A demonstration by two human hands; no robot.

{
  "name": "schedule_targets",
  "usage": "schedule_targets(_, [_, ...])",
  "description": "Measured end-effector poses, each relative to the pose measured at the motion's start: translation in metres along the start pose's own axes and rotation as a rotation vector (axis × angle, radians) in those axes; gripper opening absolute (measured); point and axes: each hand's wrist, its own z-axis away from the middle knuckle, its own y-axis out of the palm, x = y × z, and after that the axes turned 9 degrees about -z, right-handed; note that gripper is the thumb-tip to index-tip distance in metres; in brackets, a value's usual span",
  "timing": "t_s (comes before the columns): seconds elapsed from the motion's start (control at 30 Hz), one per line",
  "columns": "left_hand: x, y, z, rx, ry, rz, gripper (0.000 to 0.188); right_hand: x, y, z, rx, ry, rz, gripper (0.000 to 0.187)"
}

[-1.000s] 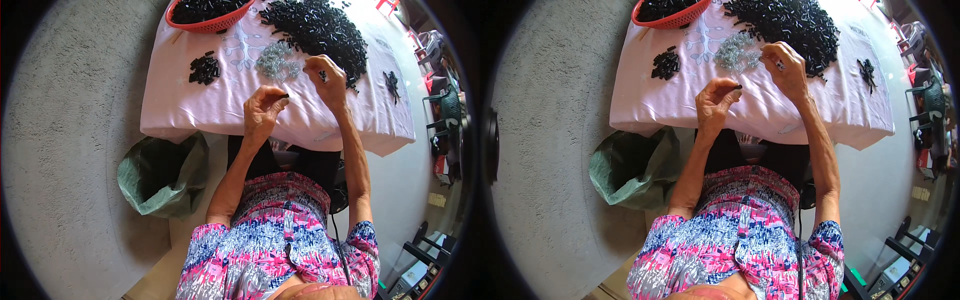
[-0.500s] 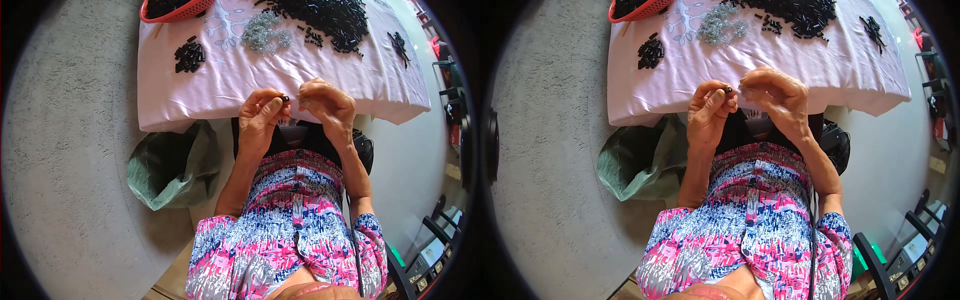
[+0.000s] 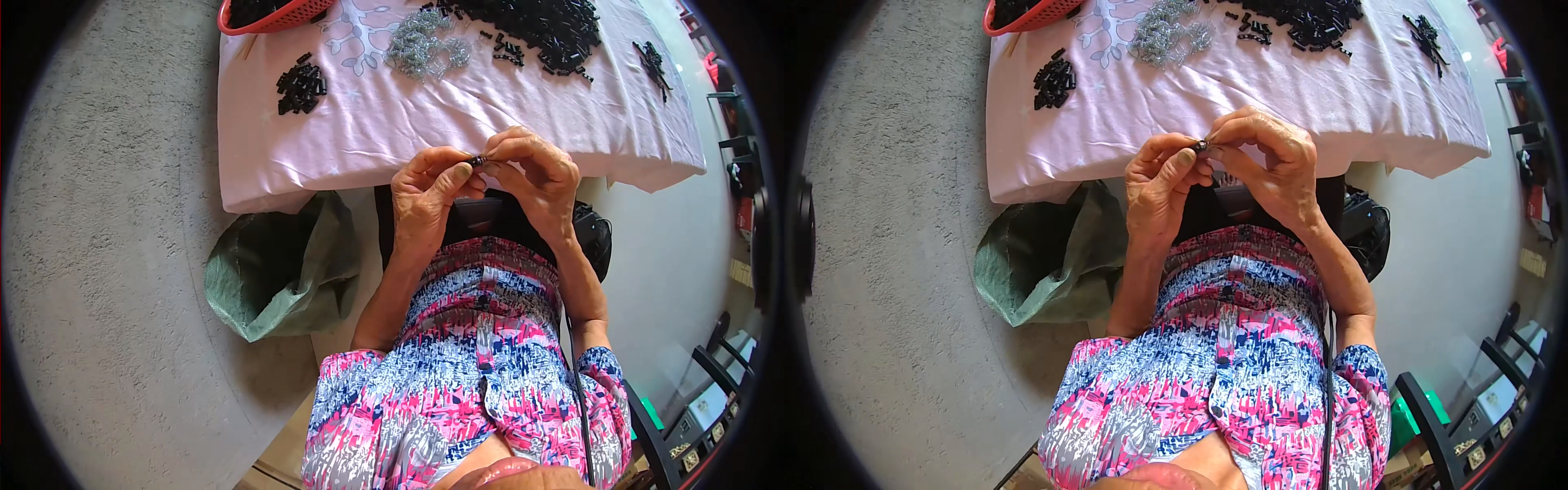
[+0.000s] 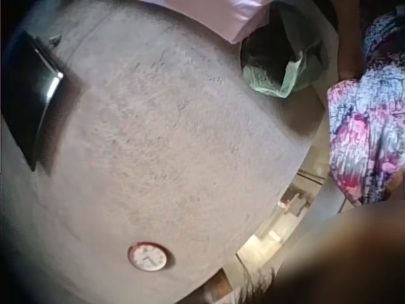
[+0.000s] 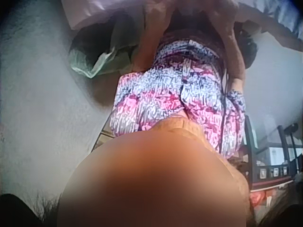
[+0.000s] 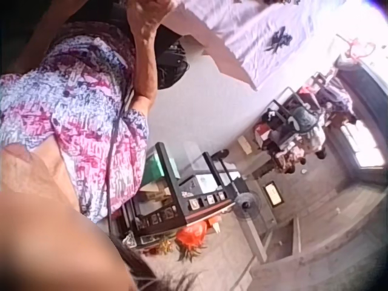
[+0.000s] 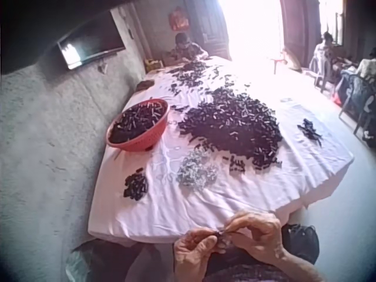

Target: Assembling small black plastic fasteners or buttons by hand at a workshop table.

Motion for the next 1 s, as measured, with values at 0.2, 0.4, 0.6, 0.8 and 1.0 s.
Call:
schedule_targets(0.2, [0.002, -0.001, 0.000, 0.020, 0.017, -0.058, 0.014, 0.008, 0.004, -0.002, 0.043, -0.111, 0.207, 0.018])
schedule_targets(0.4, [-0.004, -0.007, -0.007, 0.024, -0.016, 0.192, 0.013, 0.019, -0.009, -0.027, 0.087, -0.177, 0.339, 0.014])
schedule_targets(0.6, [-0.019, -0.035, -0.035, -0.073, 0.121, 0.226, 0.015, -0.020, -0.058, -0.115, 0.007, -0.189, 0.914, 0.013])
schedule_targets(0.8, [-0.015, -0.038, -0.040, -0.028, 0.162, 0.256, 0.019, -0.057, -0.051, -0.147, 0.088, -0.137, 1.312, 0.016])
schedule_targets(1.0, [-0.012, -0.041, -0.041, 0.006, 0.159, 0.239, 0.018, -0.069, -0.055, -0.149, 0.106, -0.149, 1.445, 0.014])
